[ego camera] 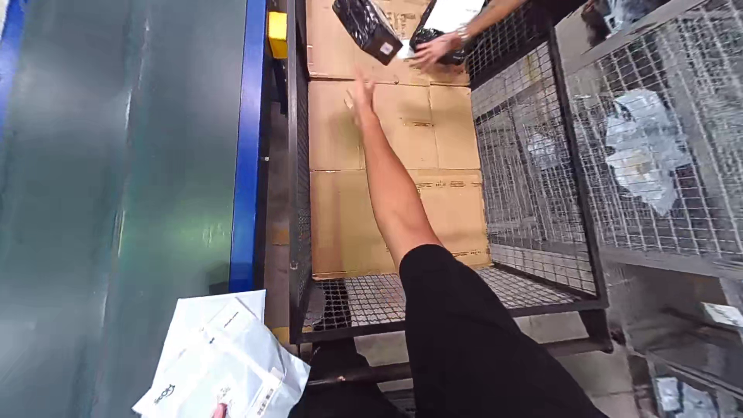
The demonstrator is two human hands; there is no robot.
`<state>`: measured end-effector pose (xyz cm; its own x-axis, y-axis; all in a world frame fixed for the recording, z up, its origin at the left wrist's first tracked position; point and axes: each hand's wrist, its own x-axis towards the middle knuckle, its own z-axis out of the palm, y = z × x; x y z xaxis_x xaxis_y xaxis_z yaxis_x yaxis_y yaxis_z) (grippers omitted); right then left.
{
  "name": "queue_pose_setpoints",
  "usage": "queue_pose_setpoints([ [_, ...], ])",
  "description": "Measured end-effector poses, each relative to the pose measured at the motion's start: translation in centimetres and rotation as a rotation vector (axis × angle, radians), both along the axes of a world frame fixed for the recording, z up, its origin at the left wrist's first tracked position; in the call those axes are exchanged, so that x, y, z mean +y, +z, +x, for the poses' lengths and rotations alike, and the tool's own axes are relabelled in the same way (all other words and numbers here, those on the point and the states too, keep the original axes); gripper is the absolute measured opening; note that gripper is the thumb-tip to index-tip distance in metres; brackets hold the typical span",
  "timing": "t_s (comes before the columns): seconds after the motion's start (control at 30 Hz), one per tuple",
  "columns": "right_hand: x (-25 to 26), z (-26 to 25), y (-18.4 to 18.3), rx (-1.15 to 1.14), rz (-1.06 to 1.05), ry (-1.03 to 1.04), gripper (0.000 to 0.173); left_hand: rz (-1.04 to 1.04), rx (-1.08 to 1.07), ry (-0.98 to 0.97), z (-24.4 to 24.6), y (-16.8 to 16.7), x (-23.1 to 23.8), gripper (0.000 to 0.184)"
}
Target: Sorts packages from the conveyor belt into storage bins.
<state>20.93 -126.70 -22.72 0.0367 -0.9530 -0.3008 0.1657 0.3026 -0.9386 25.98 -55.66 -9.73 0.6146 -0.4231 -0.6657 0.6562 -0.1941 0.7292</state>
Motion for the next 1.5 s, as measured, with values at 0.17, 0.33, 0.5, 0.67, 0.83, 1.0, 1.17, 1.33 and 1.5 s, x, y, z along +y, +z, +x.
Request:
queue_pose_setpoints([
  [0.17,17.8,0.7,6.7,0.075,-0.032,0.927,0.055,0.057,-0.096,0.014,0.5,-1.4,-6.6,0.02],
  [0.33,37.5,-6.2,6.2,-0.195,0.333,1.23,0.045,0.098,-0.231,-0.03,1.5,-1.3,-13.4,0.043],
  [0.5,46.9,-9.8,5.9,-0.415,0.626,0.743,0.045,0.22,-0.184,-0.229,0.3,-1.7,-16.4,0.046],
  [0.67,46.5,-10.9,4.3,-0.27,0.693,0.425,0.049,0.12,-0.249,-0.547,-2.2,-3.2,-16.9,0.041],
  [0.83,41.0,-13.3,-1.2,-0.151,0.629,0.162,0.062,0.071,-0.284,-0.665,-3.8,-5.1,-12.9,0.047],
  [1.0,30.2,-16.6,-5.0,0.008,0.467,0.069,0.063,0.125,-0.174,-0.632,-5.1,-6.0,-6.5,0.036],
  [1.17,21.7,-19.3,-5.3,0.439,0.454,0.461,0.063,0.194,-0.108,-0.536,-6.4,-7.1,-1.7,0.037],
  [1.33,14.2,-17.1,-3.3,0.474,0.363,0.54,0.064,0.225,-0.071,-0.447,-6.9,-6.6,0.0,0.038],
  [1.5,3.1,-13.8,-2.9,-0.083,0.137,0.14,0.083,0.215,-0.112,-0.347,-5.8,-6.4,0.0,0.045],
])
